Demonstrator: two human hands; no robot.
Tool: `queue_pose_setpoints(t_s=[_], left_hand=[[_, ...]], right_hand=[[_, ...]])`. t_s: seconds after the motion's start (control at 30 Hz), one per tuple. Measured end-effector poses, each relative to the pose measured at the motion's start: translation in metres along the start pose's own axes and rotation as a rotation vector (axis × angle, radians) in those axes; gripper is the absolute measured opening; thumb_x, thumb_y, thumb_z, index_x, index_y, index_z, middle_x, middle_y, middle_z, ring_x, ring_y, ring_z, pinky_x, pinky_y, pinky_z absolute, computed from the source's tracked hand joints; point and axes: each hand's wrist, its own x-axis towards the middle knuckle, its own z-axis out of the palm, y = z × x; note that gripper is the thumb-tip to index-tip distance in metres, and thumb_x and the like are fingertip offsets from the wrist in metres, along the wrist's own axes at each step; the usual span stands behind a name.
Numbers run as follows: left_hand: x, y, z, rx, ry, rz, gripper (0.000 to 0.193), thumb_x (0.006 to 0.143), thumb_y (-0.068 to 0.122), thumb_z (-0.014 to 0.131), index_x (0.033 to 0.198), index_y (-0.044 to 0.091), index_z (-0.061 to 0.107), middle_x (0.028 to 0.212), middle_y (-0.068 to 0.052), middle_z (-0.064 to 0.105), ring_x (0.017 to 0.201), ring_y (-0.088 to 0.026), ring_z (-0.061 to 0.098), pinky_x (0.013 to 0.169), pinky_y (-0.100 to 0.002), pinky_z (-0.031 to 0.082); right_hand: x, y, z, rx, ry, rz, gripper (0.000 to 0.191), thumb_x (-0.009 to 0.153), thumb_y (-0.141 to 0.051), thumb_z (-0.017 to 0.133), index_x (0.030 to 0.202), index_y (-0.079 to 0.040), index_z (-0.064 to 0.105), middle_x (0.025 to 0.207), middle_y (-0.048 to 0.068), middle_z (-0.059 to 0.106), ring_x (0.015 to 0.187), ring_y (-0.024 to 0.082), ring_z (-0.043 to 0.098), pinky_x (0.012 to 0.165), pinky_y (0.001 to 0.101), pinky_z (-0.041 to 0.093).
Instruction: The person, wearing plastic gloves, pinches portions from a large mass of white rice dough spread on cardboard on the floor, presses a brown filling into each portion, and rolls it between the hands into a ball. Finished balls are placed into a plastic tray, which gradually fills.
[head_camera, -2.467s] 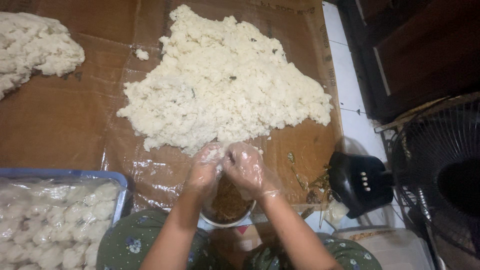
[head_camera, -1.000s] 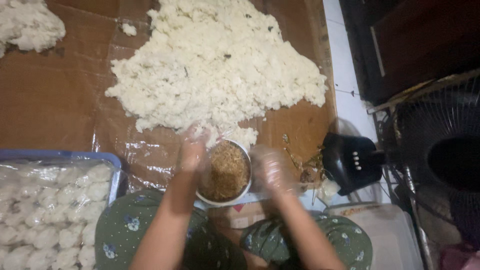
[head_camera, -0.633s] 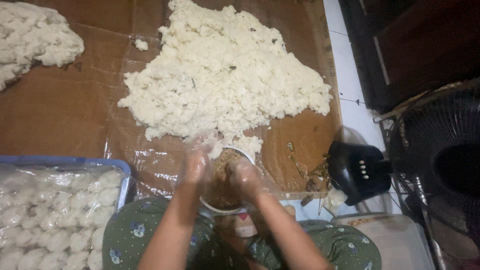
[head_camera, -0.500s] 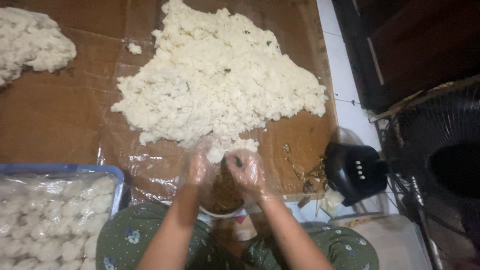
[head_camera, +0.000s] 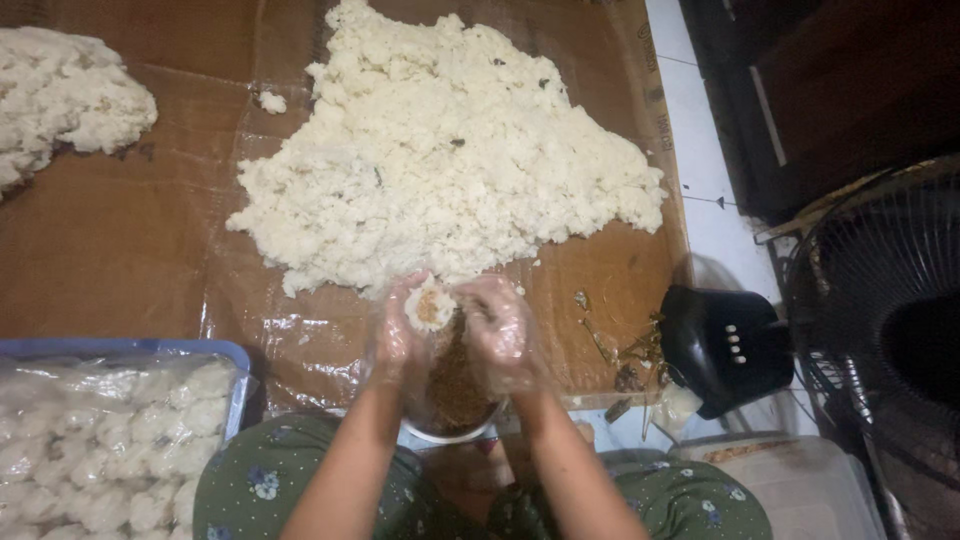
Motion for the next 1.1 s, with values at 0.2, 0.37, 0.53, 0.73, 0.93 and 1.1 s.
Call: queue_pose_setpoints(t_s=[0.2,0.37,0.53,0.73,0.93,1.1], left_hand=[[0.032,-0.045,-0.001,-0.288,-0.147,0.063,0.059,0.107,0.049,0.034,0.119,0.003,0.070,0.098,-0.011,0.069,0.082,-0.020,0.065,0.071,-0.037,0.055],[0.115,-0.098,-0.009,-0.732,-0.353,0.127,0.037,0.109,0.035,0.052,0.112,0.000,0.063,0.097,-0.014,0.069,0.073,-0.020,0.061,0.057,-0.028,0.049],[0.108,-0.099,-0.007,-0.378,-0.232,0.323,0.054,0.099,0.040,0.051,0.126,-0.005,0.062,0.109,-0.015,0.068,0.096,-0.025,0.066,0.082,-0.037,0.057],[0.061,-0.054,-0.007,-0.241,-0.212,0.035,0.074,0.099,0.064,0.028,0.131,0.007,0.062,0.123,-0.013,0.068,0.111,-0.027,0.065,0.099,-0.045,0.052],[0.050,-0.037,-0.007,0.345,0.016,0.099,0.078,0.107,0.068,0.028,0.139,0.001,0.055,0.132,-0.024,0.056,0.121,-0.038,0.058,0.100,-0.050,0.042],[0.038,-0.029,-0.008,0.266,-0.011,0.162,0.069,0.100,0.059,0.030,0.125,0.010,0.070,0.111,-0.015,0.077,0.106,-0.029,0.072,0.096,-0.044,0.055]], right_hand=[[-0.017,-0.027,0.021,0.264,-0.069,-0.043,0.032,0.091,-0.002,0.067,0.122,0.004,0.059,0.126,0.016,0.064,0.122,0.023,0.061,0.108,0.0379,0.049],[-0.018,-0.039,0.034,-0.354,-0.053,-0.250,0.029,0.089,-0.008,0.071,0.117,0.000,0.065,0.120,0.014,0.067,0.106,0.025,0.064,0.092,0.0376,0.054],[-0.017,-0.059,0.032,-0.829,-0.386,-0.476,0.040,0.089,-0.013,0.065,0.125,0.003,0.064,0.116,0.018,0.065,0.108,0.034,0.063,0.093,0.0455,0.051],[-0.008,-0.062,0.028,-0.669,-0.340,-0.527,0.054,0.091,-0.016,0.058,0.139,0.009,0.054,0.134,0.026,0.063,0.125,0.041,0.060,0.105,0.0495,0.051],[0.014,-0.053,0.033,-0.341,-0.352,0.607,0.045,0.104,-0.036,0.050,0.112,0.003,0.071,0.104,0.022,0.073,0.093,0.033,0.069,0.080,0.0427,0.055],[0.029,-0.067,0.042,-0.172,-0.068,0.898,0.049,0.107,-0.040,0.044,0.104,0.001,0.070,0.094,0.022,0.074,0.076,0.032,0.066,0.068,0.0461,0.050]])
